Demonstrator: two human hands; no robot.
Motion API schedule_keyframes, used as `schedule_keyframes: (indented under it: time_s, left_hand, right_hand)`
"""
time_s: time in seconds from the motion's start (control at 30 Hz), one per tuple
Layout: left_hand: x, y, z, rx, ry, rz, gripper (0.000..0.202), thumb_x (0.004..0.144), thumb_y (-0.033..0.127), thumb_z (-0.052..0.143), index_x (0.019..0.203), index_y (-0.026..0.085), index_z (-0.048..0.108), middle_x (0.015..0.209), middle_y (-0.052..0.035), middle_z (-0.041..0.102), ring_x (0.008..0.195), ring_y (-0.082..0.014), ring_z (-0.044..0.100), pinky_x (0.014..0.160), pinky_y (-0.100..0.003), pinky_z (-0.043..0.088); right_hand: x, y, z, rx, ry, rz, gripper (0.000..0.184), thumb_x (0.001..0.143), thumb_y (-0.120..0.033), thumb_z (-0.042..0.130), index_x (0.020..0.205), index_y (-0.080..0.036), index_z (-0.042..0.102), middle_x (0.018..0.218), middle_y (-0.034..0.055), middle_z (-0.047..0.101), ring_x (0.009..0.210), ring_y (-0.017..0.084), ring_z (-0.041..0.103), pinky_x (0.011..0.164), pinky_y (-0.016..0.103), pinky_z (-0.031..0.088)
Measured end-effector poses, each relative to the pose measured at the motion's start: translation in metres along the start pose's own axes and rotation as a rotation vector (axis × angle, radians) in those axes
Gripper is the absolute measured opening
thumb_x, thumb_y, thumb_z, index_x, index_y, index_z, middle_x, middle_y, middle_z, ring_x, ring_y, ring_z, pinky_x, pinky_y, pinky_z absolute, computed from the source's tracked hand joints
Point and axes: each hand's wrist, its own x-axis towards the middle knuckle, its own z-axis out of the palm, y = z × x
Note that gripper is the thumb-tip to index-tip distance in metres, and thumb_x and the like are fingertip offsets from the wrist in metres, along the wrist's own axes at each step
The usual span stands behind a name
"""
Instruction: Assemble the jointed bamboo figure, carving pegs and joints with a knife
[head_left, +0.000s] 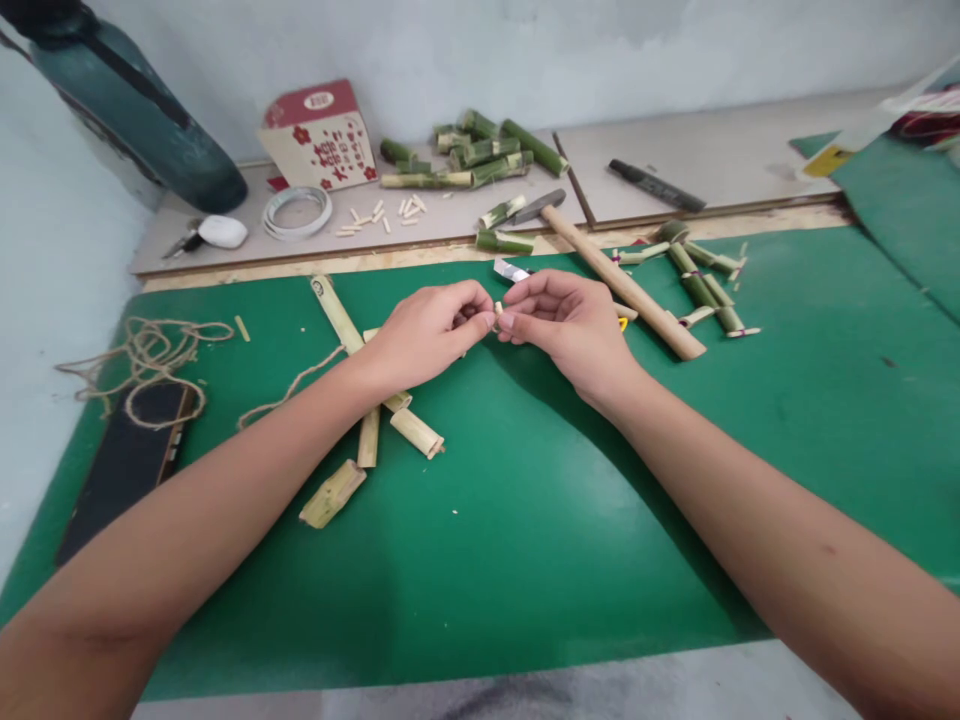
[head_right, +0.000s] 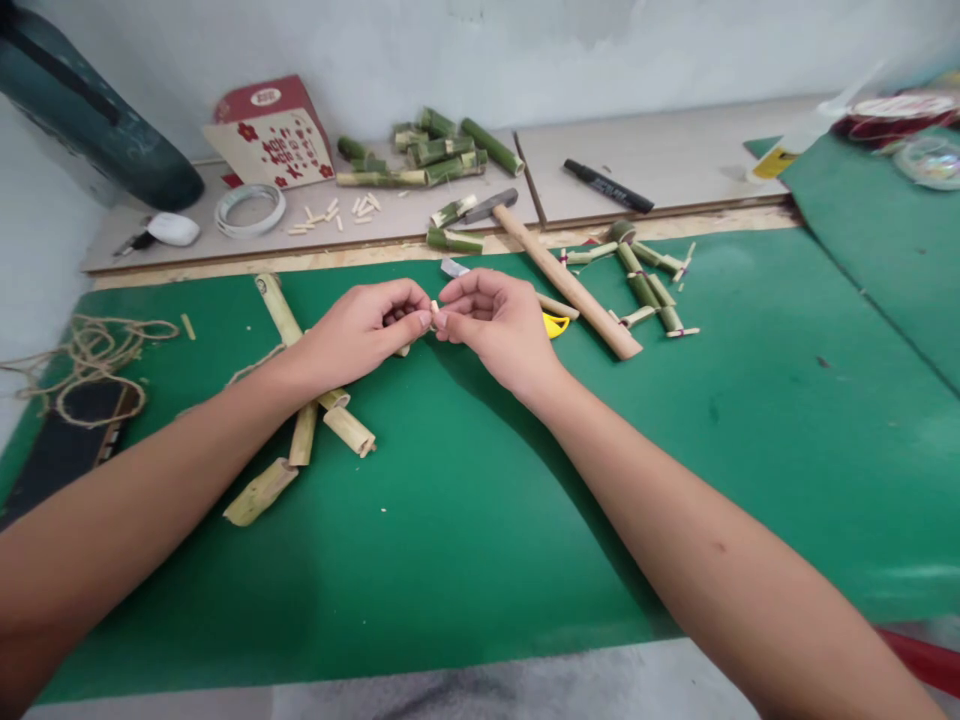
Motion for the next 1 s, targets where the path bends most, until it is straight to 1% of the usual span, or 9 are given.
schedule_keyframes:
  time_s: [0.27,0.43,0.53,0.63,0.8,1.0]
  left_hand:
    - [-0.0005,0.0008,0.0019,0.013,0.01,0.057,0.016,0.098,0.029,0.057,0.097,0.02,0.071,0.083,0.0,0.073,0.07,-0.0131,0.059,0.063,-0.027,0.039]
    - [-0.0004,-0.0014,0.003,-0.026,0.047,0.085,0.009,0.096,0.026,0.061,0.098,0.02,0.067,0.082,0.0012,0.071,0.069,-0.012,0.059,0.064,-0.027,0.04]
    - [-0.0005,-0.0019,0.0026,-0.04,0.064,0.111,0.007,0.096,0.025,0.06,0.099,0.02,0.064,0.081,0.002,0.068,0.068,-0.0116,0.059,0.065,-0.027,0.041]
    - [-0.0008,-0.0007,0.0018,-0.025,0.063,0.135,0.006,0.096,0.024,0.06,0.098,0.02,0.064,0.084,0.0008,0.069,0.07,-0.0121,0.058,0.068,-0.028,0.043]
    - [-0.001,0.0002,0.0013,0.008,0.072,0.179,0.007,0.094,0.022,0.061,0.094,0.02,0.068,0.091,-0.0019,0.07,0.074,-0.0131,0.058,0.072,-0.029,0.045]
    - [-0.0014,0.0015,0.0011,0.058,0.068,0.18,0.012,0.094,0.023,0.06,0.095,0.019,0.07,0.092,-0.0026,0.07,0.076,-0.0139,0.059,0.071,-0.029,0.045]
  right_hand:
    - [-0.0001,-0.0024,0.0009,-0.012,0.012,0.002,0.036,0.068,-0.033,0.097,0.084,-0.02,0.068,0.07,-0.0005,0.072,0.066,0.015,0.07,0.064,0.028,0.06]
    - [-0.0006,-0.007,0.0018,-0.01,0.032,0.038,0.037,0.064,-0.033,0.098,0.082,-0.02,0.069,0.071,-0.0009,0.072,0.065,0.014,0.07,0.062,0.026,0.059]
    - [-0.0008,-0.0086,0.0011,0.0,0.03,0.059,0.037,0.063,-0.033,0.098,0.084,-0.02,0.07,0.069,-0.0013,0.072,0.064,0.014,0.07,0.062,0.025,0.059]
    - [-0.0011,-0.0091,-0.0002,-0.001,0.014,0.063,0.035,0.066,-0.033,0.097,0.087,-0.021,0.072,0.066,-0.0019,0.072,0.064,0.014,0.07,0.062,0.025,0.059]
    - [-0.0015,-0.009,-0.0023,-0.037,-0.011,0.047,0.027,0.073,-0.034,0.092,0.092,-0.022,0.078,0.068,-0.0007,0.073,0.066,0.015,0.071,0.063,0.027,0.06]
    - [-0.0017,-0.0073,-0.0035,-0.008,-0.003,0.076,0.027,0.071,-0.034,0.094,0.094,-0.022,0.084,0.073,0.0016,0.077,0.068,0.016,0.071,0.065,0.028,0.062]
